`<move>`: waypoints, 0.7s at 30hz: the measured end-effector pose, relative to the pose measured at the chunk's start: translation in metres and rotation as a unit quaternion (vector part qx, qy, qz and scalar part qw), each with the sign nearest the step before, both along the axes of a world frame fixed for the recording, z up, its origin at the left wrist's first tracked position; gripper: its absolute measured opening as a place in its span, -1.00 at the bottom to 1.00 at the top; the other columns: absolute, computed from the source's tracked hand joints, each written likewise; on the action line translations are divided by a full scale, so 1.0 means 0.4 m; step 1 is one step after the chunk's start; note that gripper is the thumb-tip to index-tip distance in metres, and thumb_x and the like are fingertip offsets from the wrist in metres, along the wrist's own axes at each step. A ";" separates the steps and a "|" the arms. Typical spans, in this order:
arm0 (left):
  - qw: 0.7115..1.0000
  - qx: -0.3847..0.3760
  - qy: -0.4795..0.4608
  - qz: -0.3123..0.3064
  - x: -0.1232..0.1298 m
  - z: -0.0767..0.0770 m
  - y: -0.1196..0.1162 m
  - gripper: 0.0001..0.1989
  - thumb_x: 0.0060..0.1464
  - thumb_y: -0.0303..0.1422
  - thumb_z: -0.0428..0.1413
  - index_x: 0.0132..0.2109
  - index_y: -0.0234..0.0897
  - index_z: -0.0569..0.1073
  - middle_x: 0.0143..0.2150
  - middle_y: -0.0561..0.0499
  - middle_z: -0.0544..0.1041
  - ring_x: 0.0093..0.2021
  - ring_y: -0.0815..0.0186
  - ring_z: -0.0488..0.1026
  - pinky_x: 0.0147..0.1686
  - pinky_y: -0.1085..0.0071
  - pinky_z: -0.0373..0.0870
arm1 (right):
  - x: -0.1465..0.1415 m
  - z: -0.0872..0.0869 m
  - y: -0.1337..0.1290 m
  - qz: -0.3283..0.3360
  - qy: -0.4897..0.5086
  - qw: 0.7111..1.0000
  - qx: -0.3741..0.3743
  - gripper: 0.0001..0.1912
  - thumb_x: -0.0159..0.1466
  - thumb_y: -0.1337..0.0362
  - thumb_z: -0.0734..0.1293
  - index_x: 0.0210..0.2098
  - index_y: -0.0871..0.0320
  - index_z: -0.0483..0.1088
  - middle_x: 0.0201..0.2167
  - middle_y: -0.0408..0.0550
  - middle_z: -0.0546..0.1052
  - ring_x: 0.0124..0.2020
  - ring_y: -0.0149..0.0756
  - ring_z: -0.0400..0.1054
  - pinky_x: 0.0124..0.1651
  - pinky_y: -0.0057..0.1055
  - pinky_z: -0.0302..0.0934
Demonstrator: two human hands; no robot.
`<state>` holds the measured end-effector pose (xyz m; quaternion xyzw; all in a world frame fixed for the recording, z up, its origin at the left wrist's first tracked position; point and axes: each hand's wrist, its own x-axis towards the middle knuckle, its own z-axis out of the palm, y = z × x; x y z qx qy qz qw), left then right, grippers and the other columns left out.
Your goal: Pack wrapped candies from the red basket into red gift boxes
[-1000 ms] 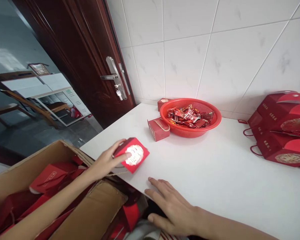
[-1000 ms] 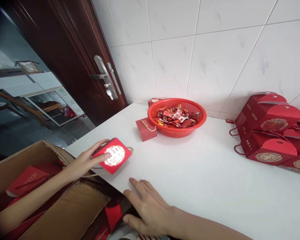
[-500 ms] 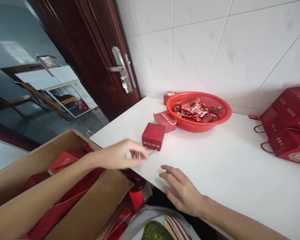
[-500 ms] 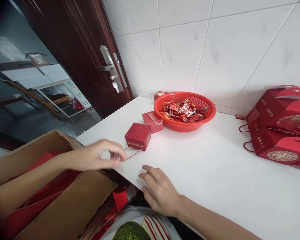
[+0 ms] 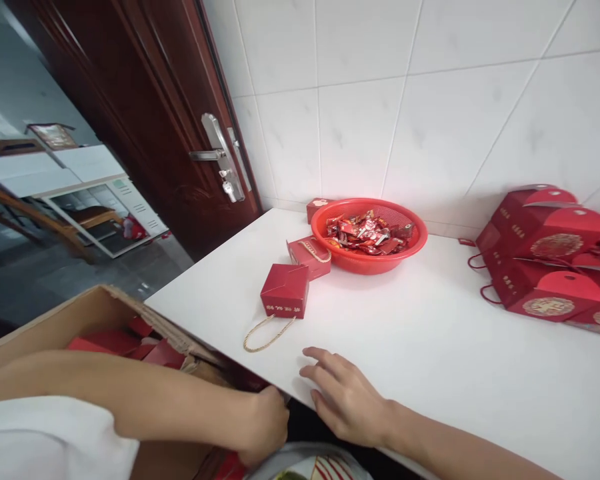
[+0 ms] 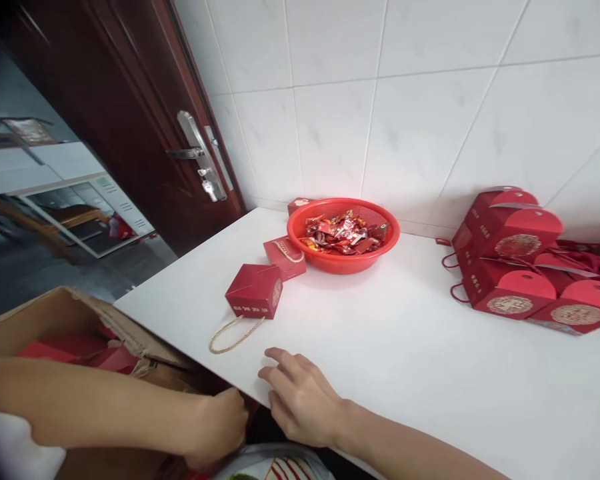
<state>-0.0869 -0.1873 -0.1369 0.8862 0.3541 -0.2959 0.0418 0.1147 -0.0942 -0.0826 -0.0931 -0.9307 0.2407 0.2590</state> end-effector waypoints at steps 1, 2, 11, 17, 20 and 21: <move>1.000 0.003 0.004 -0.003 -0.003 -0.030 -0.003 -0.84 -0.48 -0.36 0.37 -0.63 -0.19 0.54 -0.57 -0.15 0.58 -0.51 0.03 0.52 -0.37 0.17 0.28 | -0.001 -0.001 0.001 0.001 -0.002 1.000 0.004 -0.65 0.31 0.42 0.18 0.08 0.17 0.26 0.15 0.25 0.40 0.22 -0.11 0.30 0.07 -0.21 0.37; 1.000 0.017 0.002 -0.010 -0.005 -0.056 -0.008 -0.83 -0.50 -0.35 0.38 -0.62 -0.19 0.54 -0.57 -0.16 0.58 -0.50 0.02 0.53 -0.40 0.19 0.27 | -0.003 -0.003 0.002 0.003 -0.002 1.000 0.009 -0.66 0.31 0.42 0.18 0.07 0.17 0.27 0.14 0.25 0.41 0.24 -0.11 0.29 0.07 -0.21 0.37; 0.997 -0.038 0.046 -0.047 0.027 -0.015 -0.003 -0.83 -0.33 -0.42 0.34 -0.43 -0.25 0.61 -0.55 -0.09 0.59 -0.59 0.15 0.44 -0.53 0.28 0.27 | -0.009 -0.018 0.007 0.012 0.024 0.999 0.045 -0.70 0.29 0.41 0.17 0.01 0.19 0.29 0.11 0.31 0.42 0.05 -0.14 0.43 -0.04 -0.22 0.40; 0.978 -0.195 -0.030 0.064 0.034 0.157 0.059 -0.84 -0.31 -0.47 0.23 -0.44 -0.21 0.63 -0.64 0.07 0.52 -0.70 0.28 0.29 -0.66 0.37 0.17 | -0.007 -0.009 0.006 -0.008 0.043 0.999 0.010 -0.67 0.28 0.44 0.18 0.03 0.15 0.27 0.11 0.25 0.42 0.15 -0.13 0.37 0.02 -0.23 0.38; 0.981 -0.183 -0.044 0.034 0.040 0.220 0.040 -0.86 -0.32 -0.47 0.24 -0.46 -0.22 0.61 -0.63 0.05 0.53 -0.71 0.28 0.26 -0.70 0.37 0.09 | -0.007 -0.004 0.010 -0.025 0.054 0.998 -0.024 -0.67 0.26 0.45 0.18 0.00 0.12 0.29 0.11 0.20 0.42 0.14 -0.15 0.38 0.02 -0.26 0.39; 0.985 -0.170 -0.036 0.007 0.045 0.238 0.028 -0.90 -0.32 -0.46 0.26 -0.50 -0.24 0.59 -0.64 0.02 0.53 -0.71 0.27 0.26 -0.70 0.35 0.07 | -0.006 -0.003 0.011 -0.028 0.057 0.997 -0.034 -0.68 0.26 0.46 0.18 -0.01 0.12 0.30 0.12 0.19 0.42 0.12 -0.16 0.40 0.01 -0.26 0.40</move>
